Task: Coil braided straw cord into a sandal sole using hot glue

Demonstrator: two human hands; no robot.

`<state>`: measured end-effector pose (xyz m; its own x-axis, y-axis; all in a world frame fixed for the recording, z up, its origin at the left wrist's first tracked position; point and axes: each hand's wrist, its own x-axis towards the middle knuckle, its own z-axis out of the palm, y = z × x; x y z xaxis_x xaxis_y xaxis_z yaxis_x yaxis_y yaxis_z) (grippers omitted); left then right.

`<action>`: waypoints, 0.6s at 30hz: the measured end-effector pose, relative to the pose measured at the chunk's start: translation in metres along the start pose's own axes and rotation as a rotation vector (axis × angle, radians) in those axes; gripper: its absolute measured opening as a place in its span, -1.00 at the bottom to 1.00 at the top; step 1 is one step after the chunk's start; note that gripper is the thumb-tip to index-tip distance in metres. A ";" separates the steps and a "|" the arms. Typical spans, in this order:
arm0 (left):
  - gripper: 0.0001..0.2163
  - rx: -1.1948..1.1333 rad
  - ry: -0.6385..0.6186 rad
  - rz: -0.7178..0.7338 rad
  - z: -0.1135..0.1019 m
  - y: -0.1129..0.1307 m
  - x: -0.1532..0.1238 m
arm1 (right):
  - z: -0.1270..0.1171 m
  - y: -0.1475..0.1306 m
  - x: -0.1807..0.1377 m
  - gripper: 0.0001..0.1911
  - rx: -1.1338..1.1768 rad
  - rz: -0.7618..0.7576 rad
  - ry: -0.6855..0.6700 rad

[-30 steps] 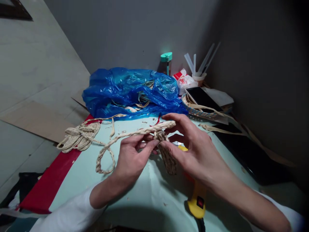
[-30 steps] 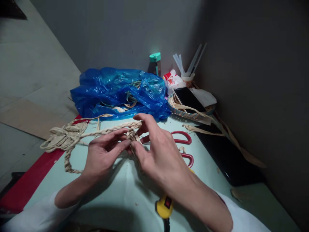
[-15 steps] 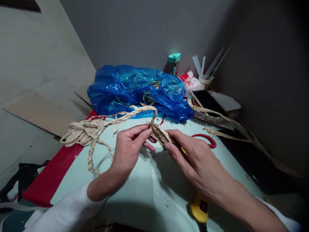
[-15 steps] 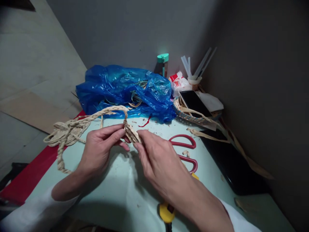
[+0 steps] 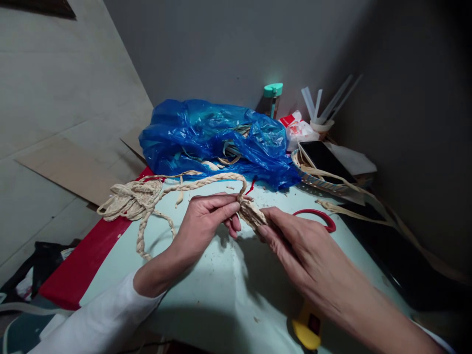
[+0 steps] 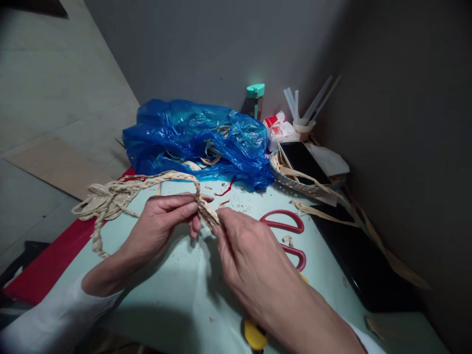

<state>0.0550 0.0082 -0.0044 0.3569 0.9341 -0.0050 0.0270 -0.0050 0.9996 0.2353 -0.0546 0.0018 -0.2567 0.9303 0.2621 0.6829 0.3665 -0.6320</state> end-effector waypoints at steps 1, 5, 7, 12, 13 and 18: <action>-0.84 0.024 -0.003 0.009 0.000 0.001 0.000 | 0.000 0.000 0.000 -0.77 -0.012 0.000 -0.005; -0.69 0.296 0.021 0.187 0.001 0.005 -0.004 | 0.002 0.000 -0.001 -0.76 -0.065 -0.026 -0.005; -0.64 0.456 0.051 0.313 0.002 0.005 -0.007 | 0.002 0.000 -0.003 -0.76 -0.089 -0.042 -0.004; -0.66 0.611 0.109 0.507 0.004 -0.001 -0.011 | 0.004 -0.001 -0.005 -0.77 -0.118 -0.119 0.050; -0.67 0.615 0.121 0.531 0.005 -0.002 -0.011 | 0.004 -0.001 -0.005 -0.77 -0.119 -0.132 0.062; -0.69 0.622 0.164 0.618 0.007 -0.001 -0.010 | 0.005 -0.003 -0.007 -0.78 -0.132 -0.132 0.075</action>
<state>0.0582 -0.0037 -0.0057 0.3386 0.7398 0.5815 0.3934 -0.6727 0.6267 0.2316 -0.0617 -0.0016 -0.3017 0.8684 0.3935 0.7313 0.4756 -0.4888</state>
